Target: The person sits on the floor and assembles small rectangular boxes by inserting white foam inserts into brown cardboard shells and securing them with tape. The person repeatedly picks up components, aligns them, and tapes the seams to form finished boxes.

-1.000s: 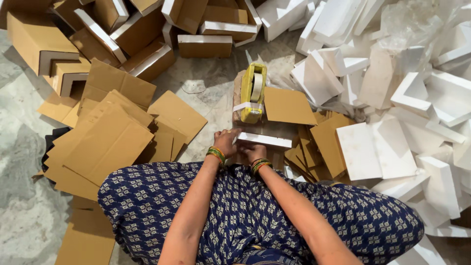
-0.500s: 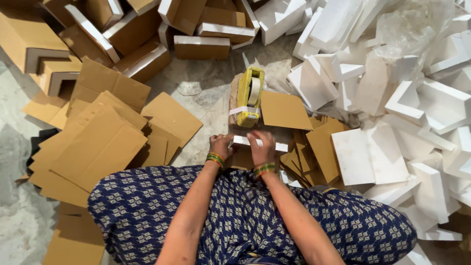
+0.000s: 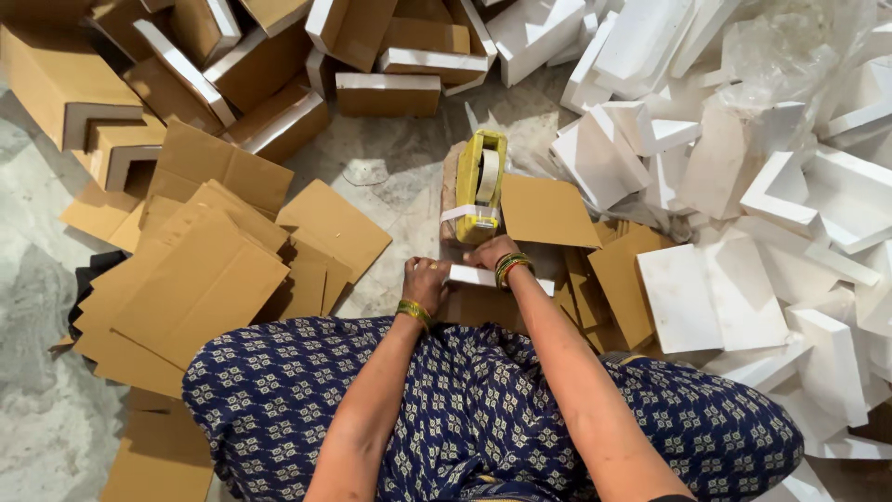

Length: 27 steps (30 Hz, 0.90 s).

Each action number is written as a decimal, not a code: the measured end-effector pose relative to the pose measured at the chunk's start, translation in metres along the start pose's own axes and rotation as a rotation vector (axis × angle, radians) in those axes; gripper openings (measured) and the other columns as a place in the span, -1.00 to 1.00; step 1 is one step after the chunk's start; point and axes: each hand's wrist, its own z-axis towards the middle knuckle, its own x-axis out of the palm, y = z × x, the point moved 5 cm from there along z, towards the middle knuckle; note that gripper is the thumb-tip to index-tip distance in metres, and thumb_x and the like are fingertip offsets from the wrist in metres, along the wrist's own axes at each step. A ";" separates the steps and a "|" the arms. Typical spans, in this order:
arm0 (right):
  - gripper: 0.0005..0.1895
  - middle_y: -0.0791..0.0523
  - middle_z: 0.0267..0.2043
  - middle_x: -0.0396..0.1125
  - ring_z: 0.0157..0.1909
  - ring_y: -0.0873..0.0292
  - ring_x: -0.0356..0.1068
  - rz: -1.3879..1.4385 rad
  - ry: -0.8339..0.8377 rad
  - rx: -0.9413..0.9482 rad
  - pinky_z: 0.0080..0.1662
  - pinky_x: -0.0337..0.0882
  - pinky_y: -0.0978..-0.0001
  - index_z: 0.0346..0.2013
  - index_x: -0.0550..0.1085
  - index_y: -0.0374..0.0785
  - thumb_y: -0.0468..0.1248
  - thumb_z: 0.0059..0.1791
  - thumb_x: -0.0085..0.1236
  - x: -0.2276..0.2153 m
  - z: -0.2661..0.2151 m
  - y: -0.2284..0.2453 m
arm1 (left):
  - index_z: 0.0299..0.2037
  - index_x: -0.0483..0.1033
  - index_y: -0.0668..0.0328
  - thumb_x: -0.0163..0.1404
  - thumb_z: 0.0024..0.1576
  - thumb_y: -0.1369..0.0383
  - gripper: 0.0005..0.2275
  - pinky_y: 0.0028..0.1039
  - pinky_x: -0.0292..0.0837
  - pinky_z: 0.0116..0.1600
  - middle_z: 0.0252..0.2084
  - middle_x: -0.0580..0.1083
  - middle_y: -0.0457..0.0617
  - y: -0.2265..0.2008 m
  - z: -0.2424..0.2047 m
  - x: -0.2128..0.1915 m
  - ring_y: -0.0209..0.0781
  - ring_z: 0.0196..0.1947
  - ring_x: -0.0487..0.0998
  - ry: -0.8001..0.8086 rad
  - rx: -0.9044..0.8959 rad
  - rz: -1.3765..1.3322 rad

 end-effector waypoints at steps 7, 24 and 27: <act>-0.51 0.12 -0.08 0.54 -0.04 0.22 0.49 0.092 0.181 -0.029 0.12 0.40 0.42 -0.11 0.63 -0.18 -0.10 -0.27 0.53 0.010 -0.019 -0.011 | 0.00 0.55 -0.04 0.06 0.01 0.48 -0.67 -0.17 0.24 0.26 -0.03 0.58 -0.14 -0.040 -0.023 -0.037 -0.16 -0.02 0.54 -0.133 0.216 0.045; -0.60 0.12 -0.38 0.53 -0.33 0.28 0.43 0.287 -0.019 -0.230 -0.22 0.44 0.45 -0.31 0.69 -0.32 -0.01 -0.14 0.42 -0.016 -0.086 -0.034 | 0.06 0.56 -0.29 0.09 -0.03 0.45 -0.58 -0.17 0.26 0.29 0.23 0.46 -0.08 -0.104 -0.022 -0.082 -0.08 0.22 0.45 -0.074 0.509 0.091; -0.50 0.04 -0.31 0.49 -0.31 0.24 0.34 0.381 0.144 -0.295 -0.23 0.35 0.38 -0.13 0.70 -0.33 0.09 0.05 0.21 -0.041 -0.117 0.007 | 0.07 0.55 -0.04 0.17 -0.06 0.45 -0.58 -0.17 0.38 0.21 0.17 0.49 0.01 -0.101 -0.012 -0.095 0.04 0.13 0.49 0.016 0.430 -0.132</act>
